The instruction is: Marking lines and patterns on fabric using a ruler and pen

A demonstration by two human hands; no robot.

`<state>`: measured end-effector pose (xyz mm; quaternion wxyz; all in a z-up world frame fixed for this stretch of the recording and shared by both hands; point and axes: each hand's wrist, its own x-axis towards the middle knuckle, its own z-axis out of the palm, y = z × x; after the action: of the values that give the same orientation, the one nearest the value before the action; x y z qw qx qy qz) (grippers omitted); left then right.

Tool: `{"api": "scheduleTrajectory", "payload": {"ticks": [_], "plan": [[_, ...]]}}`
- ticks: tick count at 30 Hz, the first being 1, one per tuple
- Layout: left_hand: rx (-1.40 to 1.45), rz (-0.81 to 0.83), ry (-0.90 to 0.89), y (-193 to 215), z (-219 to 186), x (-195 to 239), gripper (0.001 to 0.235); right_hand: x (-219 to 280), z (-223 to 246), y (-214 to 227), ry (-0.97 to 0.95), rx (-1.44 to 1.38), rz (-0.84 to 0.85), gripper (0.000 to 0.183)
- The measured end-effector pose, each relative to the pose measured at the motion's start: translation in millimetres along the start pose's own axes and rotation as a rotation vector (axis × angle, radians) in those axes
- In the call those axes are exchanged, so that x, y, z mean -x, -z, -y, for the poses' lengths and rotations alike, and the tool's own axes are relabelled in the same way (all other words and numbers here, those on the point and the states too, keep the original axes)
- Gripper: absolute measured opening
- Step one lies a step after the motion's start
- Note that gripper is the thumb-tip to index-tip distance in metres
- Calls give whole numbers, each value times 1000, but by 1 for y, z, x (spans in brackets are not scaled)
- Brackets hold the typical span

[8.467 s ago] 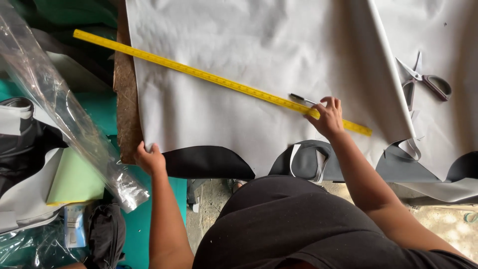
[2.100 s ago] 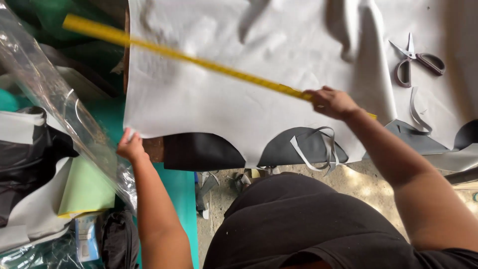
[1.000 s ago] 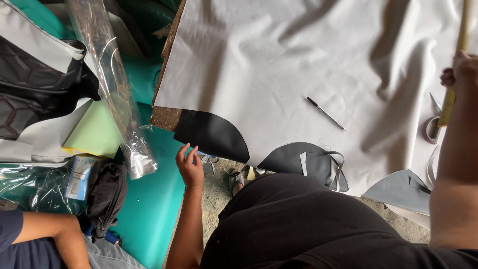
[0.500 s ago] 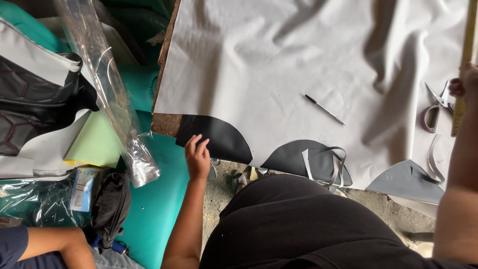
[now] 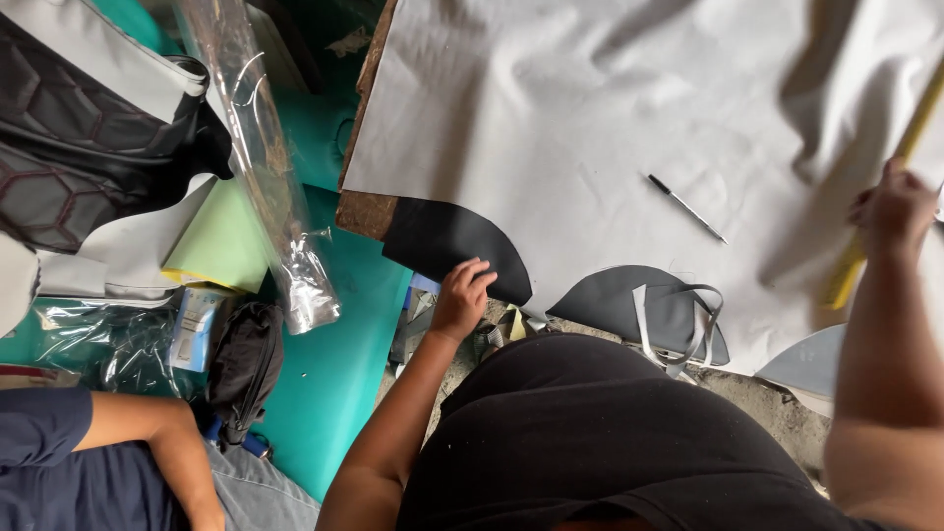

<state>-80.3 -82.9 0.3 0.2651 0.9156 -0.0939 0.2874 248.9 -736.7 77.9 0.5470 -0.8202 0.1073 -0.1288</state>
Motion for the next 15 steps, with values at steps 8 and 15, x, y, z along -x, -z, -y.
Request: {"api": "scheduleTrajectory", "payload": {"ticks": [8,15], "plan": [[-85,-26,-39,11,54,-91,42,192,20,-155,362,316,179,47],[-124,72,-134,-4,36,-117,53,213,82,-130,582,568,462,40]]}}
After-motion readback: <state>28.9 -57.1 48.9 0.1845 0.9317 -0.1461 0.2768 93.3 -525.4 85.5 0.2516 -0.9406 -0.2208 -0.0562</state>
